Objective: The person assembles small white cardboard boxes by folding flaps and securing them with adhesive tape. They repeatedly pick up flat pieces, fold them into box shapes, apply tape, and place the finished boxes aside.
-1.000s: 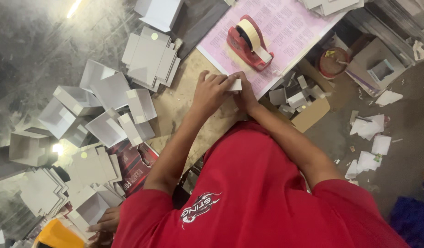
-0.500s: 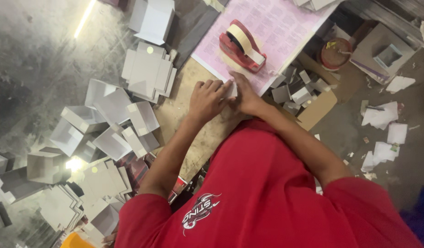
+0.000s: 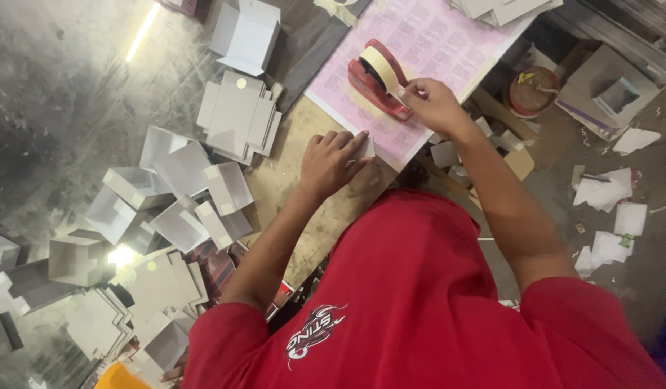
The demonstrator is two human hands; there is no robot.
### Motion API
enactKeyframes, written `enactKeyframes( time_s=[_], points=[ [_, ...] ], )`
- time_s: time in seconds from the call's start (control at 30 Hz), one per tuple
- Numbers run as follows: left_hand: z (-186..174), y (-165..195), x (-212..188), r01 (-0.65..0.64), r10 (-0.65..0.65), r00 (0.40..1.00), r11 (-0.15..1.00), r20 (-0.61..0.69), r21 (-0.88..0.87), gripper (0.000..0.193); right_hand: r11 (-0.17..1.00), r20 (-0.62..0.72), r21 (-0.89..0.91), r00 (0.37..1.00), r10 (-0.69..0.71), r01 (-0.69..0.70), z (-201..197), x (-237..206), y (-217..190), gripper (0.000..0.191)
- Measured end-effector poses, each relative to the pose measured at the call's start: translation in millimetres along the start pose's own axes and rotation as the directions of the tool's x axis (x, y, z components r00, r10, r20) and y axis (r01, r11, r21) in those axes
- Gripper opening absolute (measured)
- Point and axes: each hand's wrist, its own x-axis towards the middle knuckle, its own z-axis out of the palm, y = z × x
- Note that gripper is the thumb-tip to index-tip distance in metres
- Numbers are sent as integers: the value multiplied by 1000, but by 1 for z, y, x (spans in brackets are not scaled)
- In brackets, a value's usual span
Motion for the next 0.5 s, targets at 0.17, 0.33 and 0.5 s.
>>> enactKeyframes(
  time_s=[0.17,0.33,0.5],
  points=[
    [4,2,-2,21,-21,999,1000,-26,-2,52,914,83,348,978,192,-209,-2,2,-3,22],
    [5,2,-1,35,-35,999,999,-30,-4,51,875,-52,474,989,137,-96,6,-9,2,33],
    [2,0,3,53,-53,999,998,13,-23,50,741,-22,665,988,150,-98,6,-18,31,27]
  ],
)
